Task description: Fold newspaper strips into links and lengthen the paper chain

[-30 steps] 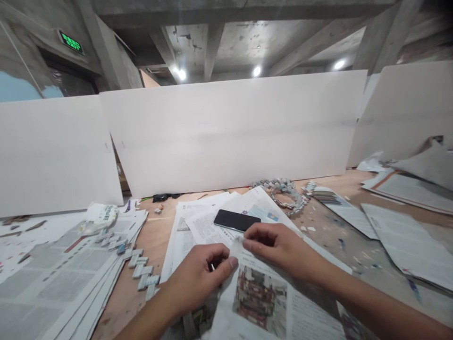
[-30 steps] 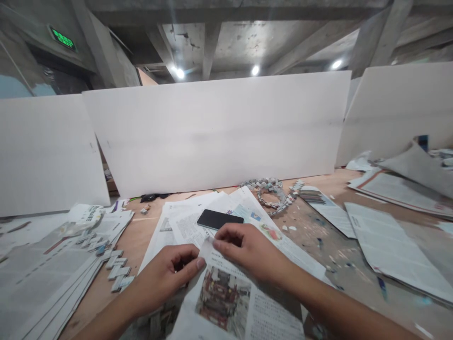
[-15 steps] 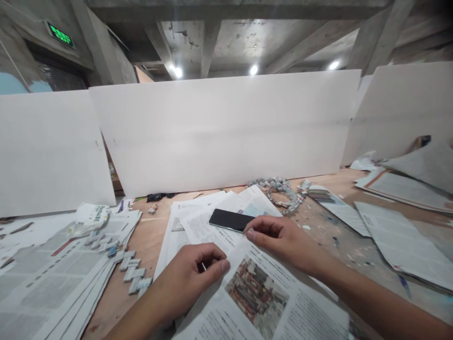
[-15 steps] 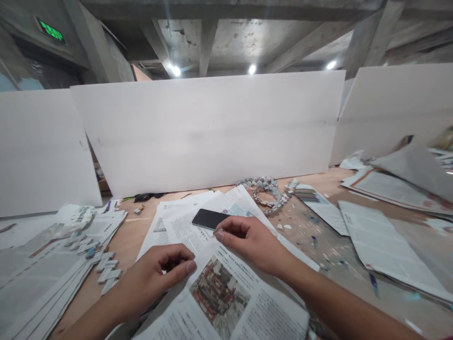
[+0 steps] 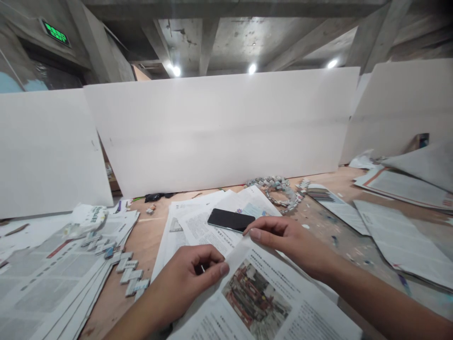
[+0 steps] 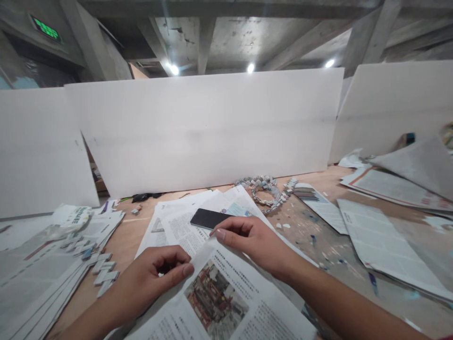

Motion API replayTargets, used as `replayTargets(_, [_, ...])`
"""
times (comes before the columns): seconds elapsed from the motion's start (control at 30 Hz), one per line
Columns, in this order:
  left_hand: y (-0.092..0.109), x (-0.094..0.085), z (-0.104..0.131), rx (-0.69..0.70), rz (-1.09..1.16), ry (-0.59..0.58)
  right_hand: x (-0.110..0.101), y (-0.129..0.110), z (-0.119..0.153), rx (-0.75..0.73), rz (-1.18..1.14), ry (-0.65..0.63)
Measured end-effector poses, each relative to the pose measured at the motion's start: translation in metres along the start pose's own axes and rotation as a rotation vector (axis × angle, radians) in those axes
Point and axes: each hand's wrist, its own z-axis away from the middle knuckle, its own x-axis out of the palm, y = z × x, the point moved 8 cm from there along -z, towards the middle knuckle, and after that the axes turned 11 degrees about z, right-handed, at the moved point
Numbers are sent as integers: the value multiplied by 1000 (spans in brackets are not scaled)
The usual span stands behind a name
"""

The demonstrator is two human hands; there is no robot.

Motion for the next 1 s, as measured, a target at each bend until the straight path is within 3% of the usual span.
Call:
replayTargets(0.7, [-4, 0, 2, -4, -3, -13, 0, -2, 0, 11, -20, -3])
replayTargets(1.0, [7, 1, 4, 14, -4, -38, -3, -4, 1, 13, -31, 27])
